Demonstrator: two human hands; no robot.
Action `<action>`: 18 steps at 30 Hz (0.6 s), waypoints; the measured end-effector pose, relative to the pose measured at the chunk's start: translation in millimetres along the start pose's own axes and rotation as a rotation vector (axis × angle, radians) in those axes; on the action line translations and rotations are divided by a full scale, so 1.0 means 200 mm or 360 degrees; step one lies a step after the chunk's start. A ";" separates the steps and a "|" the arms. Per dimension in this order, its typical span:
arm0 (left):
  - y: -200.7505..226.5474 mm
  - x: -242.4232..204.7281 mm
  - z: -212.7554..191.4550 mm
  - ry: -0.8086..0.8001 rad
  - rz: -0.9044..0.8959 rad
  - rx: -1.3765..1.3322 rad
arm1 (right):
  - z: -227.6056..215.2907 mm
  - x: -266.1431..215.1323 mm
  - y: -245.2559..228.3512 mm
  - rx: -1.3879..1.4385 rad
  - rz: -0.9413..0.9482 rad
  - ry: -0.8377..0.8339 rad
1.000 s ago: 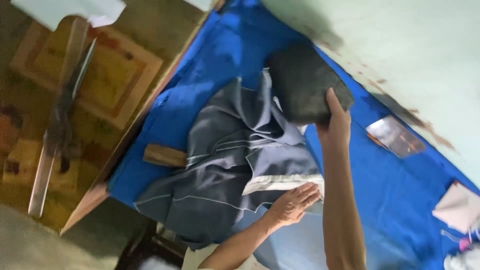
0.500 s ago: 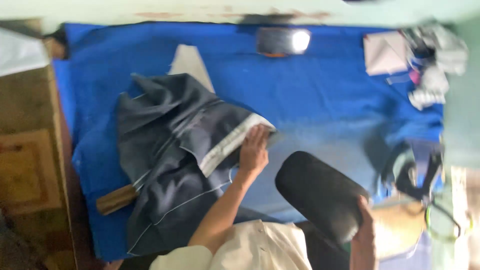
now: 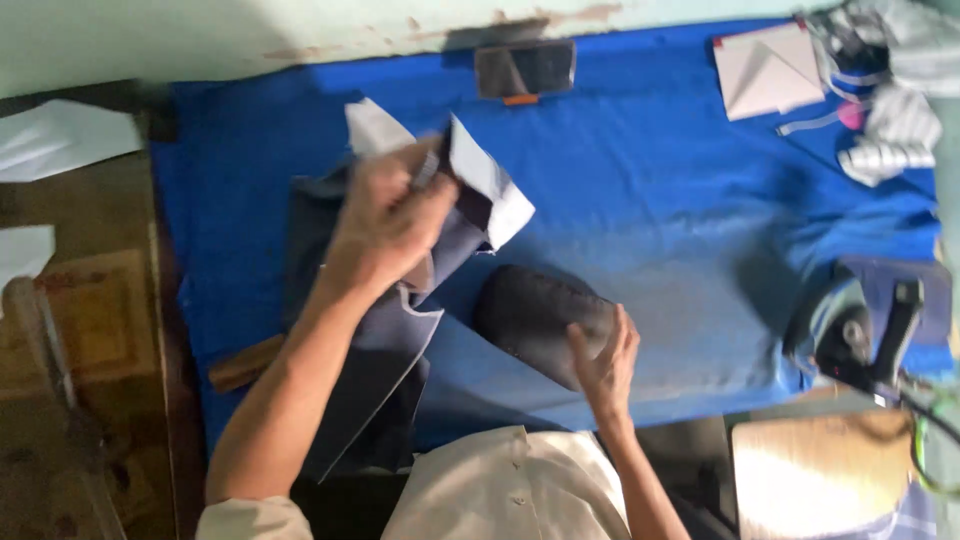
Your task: The person irons a dark gray fabric piece on a blue-covered worktable using a steam iron and a wooden pressing block. They repeatedly reposition the fabric, press seams and edges, and use the block to shape curved areas while applying steam throughout the process.
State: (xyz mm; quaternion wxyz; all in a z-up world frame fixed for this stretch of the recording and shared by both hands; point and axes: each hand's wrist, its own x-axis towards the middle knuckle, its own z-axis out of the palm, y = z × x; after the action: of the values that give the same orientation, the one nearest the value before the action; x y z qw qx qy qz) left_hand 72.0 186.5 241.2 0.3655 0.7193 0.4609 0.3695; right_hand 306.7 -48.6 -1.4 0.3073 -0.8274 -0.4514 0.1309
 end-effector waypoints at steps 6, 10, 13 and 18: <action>0.46 -0.14 -0.15 0.0580 0.0530 0.0812 | -0.12 -0.01 -0.70 0.1385 -0.0237 -0.0685; 0.58 -0.25 -0.22 0.0665 0.0738 0.0635 | 0.15 0.21 -0.82 0.0805 -0.0744 -0.0343; 0.59 -0.36 -0.39 0.0730 0.0729 0.0654 | 0.26 0.50 -0.76 0.0779 -0.0458 -0.0017; 0.37 -0.54 -0.79 0.0534 0.0131 0.0540 | 1.13 1.39 0.22 -0.0520 -0.1479 0.0603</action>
State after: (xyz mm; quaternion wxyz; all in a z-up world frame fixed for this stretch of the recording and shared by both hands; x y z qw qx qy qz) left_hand -69.3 92.1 356.3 0.1424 0.7172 0.5410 0.4155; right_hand 379.8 252.1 -187.3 0.2760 -0.5863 -0.7217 -0.2431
